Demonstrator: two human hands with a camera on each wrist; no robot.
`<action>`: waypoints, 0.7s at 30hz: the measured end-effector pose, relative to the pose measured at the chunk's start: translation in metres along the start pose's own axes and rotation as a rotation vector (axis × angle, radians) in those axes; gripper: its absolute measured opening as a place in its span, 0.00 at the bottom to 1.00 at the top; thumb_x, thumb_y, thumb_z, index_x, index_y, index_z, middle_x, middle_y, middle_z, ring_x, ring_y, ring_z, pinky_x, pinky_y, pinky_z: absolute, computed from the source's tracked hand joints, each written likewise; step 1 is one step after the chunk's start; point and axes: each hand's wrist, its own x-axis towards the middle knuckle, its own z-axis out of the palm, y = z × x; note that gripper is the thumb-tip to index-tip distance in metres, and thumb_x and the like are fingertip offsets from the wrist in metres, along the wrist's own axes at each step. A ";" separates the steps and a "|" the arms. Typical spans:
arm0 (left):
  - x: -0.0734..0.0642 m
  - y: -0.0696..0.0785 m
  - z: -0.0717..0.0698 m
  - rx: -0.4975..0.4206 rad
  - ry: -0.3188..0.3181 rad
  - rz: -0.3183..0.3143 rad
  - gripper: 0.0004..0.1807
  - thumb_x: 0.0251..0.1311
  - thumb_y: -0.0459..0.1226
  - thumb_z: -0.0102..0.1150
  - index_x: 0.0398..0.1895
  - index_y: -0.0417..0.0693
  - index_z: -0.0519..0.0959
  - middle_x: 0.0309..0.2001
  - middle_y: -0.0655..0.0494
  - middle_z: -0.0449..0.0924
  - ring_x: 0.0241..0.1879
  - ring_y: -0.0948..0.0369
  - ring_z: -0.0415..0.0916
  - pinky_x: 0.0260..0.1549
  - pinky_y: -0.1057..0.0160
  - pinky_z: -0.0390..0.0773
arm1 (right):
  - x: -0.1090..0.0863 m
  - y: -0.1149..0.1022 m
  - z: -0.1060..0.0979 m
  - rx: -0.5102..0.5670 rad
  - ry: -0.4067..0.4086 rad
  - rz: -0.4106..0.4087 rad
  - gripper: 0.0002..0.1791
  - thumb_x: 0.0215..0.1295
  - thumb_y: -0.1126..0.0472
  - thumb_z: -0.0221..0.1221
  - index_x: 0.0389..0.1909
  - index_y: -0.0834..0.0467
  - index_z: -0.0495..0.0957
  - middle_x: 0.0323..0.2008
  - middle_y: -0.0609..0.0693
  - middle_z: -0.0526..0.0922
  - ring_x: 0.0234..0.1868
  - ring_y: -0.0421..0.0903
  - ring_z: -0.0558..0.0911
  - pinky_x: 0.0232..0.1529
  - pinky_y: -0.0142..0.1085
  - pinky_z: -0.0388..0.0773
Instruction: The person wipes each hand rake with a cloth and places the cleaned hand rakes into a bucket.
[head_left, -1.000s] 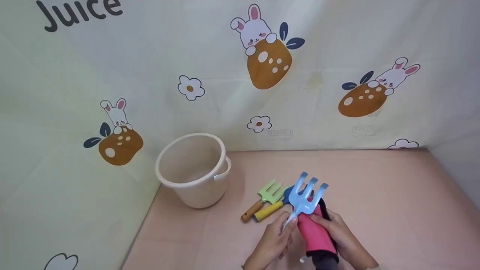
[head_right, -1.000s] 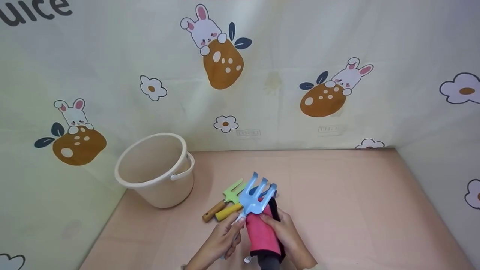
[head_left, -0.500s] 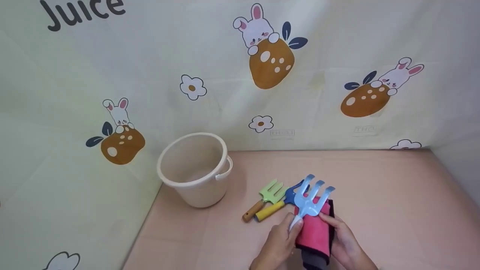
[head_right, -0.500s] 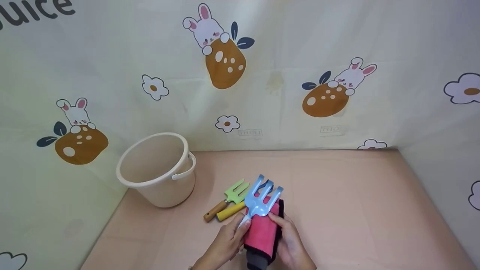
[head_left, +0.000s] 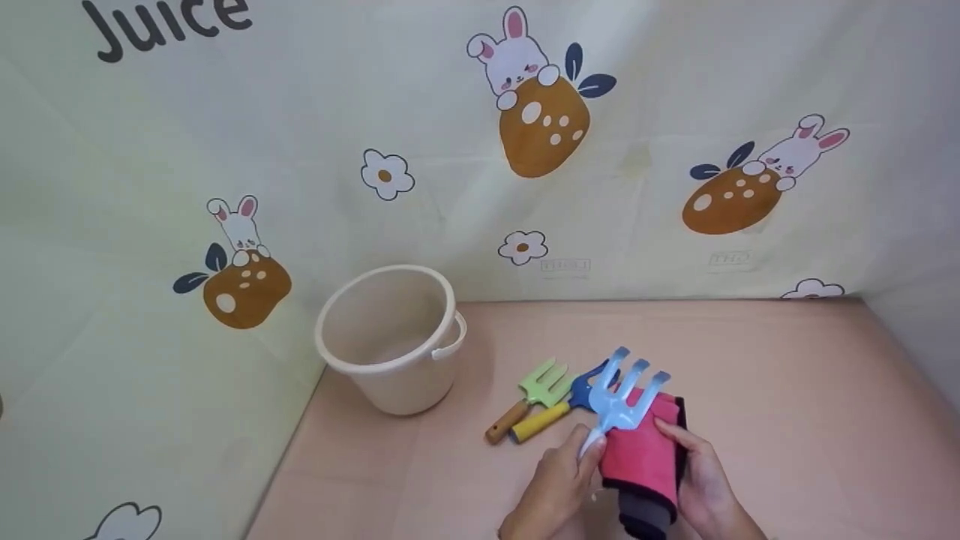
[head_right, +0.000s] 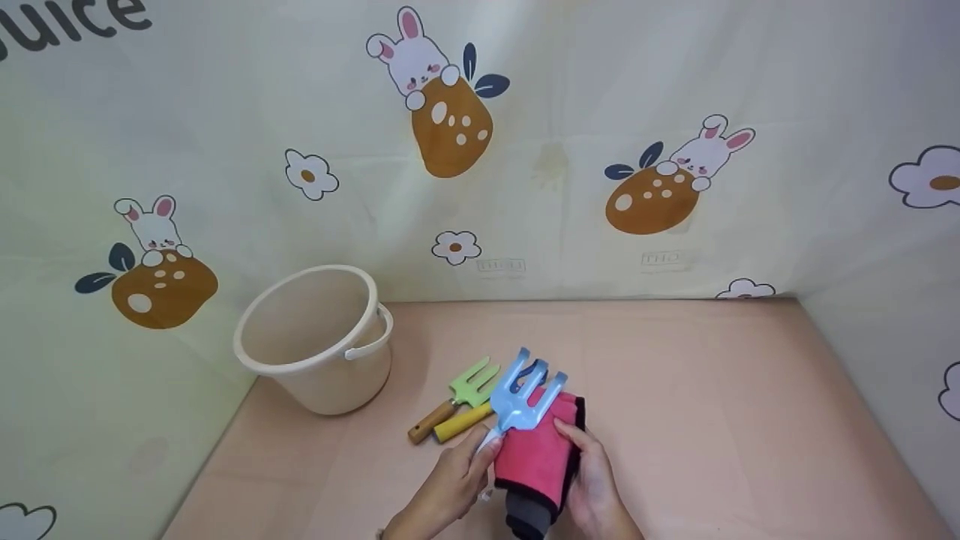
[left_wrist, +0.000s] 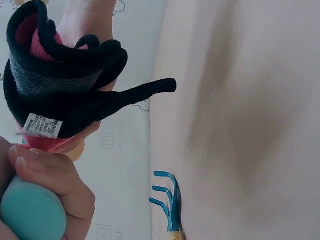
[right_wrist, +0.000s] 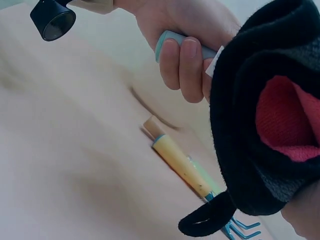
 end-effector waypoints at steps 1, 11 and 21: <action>0.000 0.000 0.000 0.015 0.002 0.009 0.16 0.66 0.57 0.39 0.38 0.58 0.66 0.19 0.62 0.59 0.20 0.65 0.62 0.21 0.68 0.61 | 0.000 -0.001 -0.001 0.005 0.009 -0.008 0.23 0.72 0.50 0.41 0.63 0.51 0.50 0.46 0.44 0.76 0.50 0.43 0.75 0.53 0.37 0.71; 0.001 -0.004 -0.003 0.061 -0.022 -0.029 0.19 0.65 0.60 0.37 0.42 0.58 0.68 0.21 0.61 0.62 0.25 0.66 0.66 0.25 0.68 0.66 | 0.000 -0.014 -0.007 -0.007 0.050 -0.090 0.16 0.73 0.53 0.38 0.59 0.47 0.54 0.43 0.37 0.75 0.48 0.36 0.74 0.53 0.31 0.69; -0.002 -0.012 -0.005 0.033 -0.052 0.011 0.18 0.66 0.58 0.37 0.36 0.57 0.65 0.20 0.62 0.57 0.20 0.65 0.57 0.18 0.69 0.58 | -0.001 -0.025 -0.011 -0.141 0.073 -0.188 0.17 0.72 0.54 0.43 0.59 0.44 0.55 0.48 0.33 0.71 0.52 0.32 0.70 0.54 0.27 0.66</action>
